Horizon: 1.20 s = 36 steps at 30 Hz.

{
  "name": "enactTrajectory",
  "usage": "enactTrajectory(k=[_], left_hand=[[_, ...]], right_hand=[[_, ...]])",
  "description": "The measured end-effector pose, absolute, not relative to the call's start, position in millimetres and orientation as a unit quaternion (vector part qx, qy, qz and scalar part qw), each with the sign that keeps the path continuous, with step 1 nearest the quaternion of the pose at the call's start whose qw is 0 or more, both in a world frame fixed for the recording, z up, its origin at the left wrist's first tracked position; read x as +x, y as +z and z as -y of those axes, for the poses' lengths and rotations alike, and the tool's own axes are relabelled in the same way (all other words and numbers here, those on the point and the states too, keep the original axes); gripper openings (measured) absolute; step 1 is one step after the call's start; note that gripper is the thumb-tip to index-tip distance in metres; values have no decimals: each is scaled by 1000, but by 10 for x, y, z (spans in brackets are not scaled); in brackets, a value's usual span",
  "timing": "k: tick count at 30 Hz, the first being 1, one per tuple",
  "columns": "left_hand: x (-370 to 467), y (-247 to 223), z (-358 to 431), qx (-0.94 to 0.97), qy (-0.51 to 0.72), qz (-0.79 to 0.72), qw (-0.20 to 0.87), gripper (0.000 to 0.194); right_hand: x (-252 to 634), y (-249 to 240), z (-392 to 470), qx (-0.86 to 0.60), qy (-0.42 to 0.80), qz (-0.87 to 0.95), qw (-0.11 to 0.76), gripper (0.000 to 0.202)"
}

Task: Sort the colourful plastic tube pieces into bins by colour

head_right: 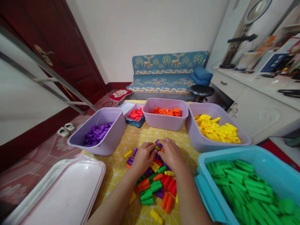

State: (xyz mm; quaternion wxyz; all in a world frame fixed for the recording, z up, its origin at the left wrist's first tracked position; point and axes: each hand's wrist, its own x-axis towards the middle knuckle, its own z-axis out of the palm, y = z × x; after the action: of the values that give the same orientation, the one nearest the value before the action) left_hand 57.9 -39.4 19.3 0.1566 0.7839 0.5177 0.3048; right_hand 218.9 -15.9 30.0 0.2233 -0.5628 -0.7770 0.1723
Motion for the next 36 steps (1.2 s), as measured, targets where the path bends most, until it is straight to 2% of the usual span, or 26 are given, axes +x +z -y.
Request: enactTrajectory(k=[3,11,15,20,25,30,36], left_hand=[[581,162,363,782,312,-514,163,29],[557,132,322,757,350,-513,203,29],[539,129,314,740,375,-516,213,25],[521,93,287,692,448,-502,262,29],[503,40,246,616,500,-504,343,23],[493,0,219,521,538,-500,435,18],[490,-27,203,493,546,-495,462,23]], right_hand=[[2236,263,198,-594,144,762,214,47],[2035,119,169,-588,237,732,249,38],[1962,89,130,-580,294,690,318,36],[1907,12,89,-509,430,615,421,32],[1891,65,117,-482,522,550,439,31],[1876,147,137,-499,506,555,432,21],[1882,137,129,-531,448,567,443,28]])
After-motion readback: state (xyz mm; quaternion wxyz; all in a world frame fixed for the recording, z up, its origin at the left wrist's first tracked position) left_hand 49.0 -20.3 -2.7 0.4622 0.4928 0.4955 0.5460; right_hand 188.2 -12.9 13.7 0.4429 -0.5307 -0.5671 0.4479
